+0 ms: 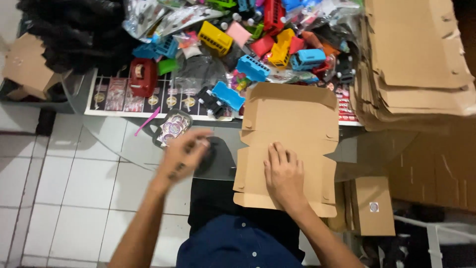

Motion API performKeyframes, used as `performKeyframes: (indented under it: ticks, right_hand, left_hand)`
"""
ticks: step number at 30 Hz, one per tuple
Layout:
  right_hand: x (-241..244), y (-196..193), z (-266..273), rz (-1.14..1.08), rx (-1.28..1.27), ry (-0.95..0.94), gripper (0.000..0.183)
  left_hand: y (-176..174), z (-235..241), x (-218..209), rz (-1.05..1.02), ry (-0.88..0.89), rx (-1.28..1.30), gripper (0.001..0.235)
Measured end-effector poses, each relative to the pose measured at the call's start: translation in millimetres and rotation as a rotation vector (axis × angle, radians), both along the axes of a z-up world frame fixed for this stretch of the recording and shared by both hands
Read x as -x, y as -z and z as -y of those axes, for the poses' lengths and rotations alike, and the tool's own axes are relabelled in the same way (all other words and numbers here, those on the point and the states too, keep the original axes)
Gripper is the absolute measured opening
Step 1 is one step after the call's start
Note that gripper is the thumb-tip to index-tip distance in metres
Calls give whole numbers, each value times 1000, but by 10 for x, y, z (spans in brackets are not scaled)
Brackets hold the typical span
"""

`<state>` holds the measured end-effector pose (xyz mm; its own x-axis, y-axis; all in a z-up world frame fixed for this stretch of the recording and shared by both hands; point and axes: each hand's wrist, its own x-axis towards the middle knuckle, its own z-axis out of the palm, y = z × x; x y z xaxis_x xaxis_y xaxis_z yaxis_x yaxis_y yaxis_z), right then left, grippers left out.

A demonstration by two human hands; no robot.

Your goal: The person assembles a flat cardboard box by folding the side flaps and inserting tabs into slots. They then fold the top flaps and secure them with small fasteners. The task is performed on a glass table surrounded by toys and other boxes.

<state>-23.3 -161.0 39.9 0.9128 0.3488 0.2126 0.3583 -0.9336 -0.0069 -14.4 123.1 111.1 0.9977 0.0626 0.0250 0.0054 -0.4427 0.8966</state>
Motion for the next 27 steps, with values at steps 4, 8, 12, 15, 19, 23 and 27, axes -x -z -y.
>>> performKeyframes:
  ticks: [4, 8, 12, 15, 19, 23, 27]
  right_hand:
    - [-3, 15, -2, -24, -9, 3, 44]
    - [11, 0, -54, -51, 29, 66, 45]
    - [36, -7, -101, -59, 47, 127, 44]
    - [61, -13, -131, -50, 47, 150, 43]
    - [63, 0, -130, -59, 30, 158, 43]
    - [48, 55, -115, -69, 40, 172, 43]
    - [59, 52, -116, -80, 28, 177, 43]
  left_hand:
    - [61, -874, -304, 162, -191, -56, 28]
    - [397, -1573, -757, 140, -496, -65, 19]
    - [687, -1915, -1225, -174, -598, -67, 39]
    - [420, -1835, -1252, -239, -581, -59, 48]
    - [362, -1816, -1354, -296, -541, -122, 54]
    - [442, -1840, -1482, -378, -502, 39, 45]
    - [411, -1851, -1491, -450, -456, 124, 39]
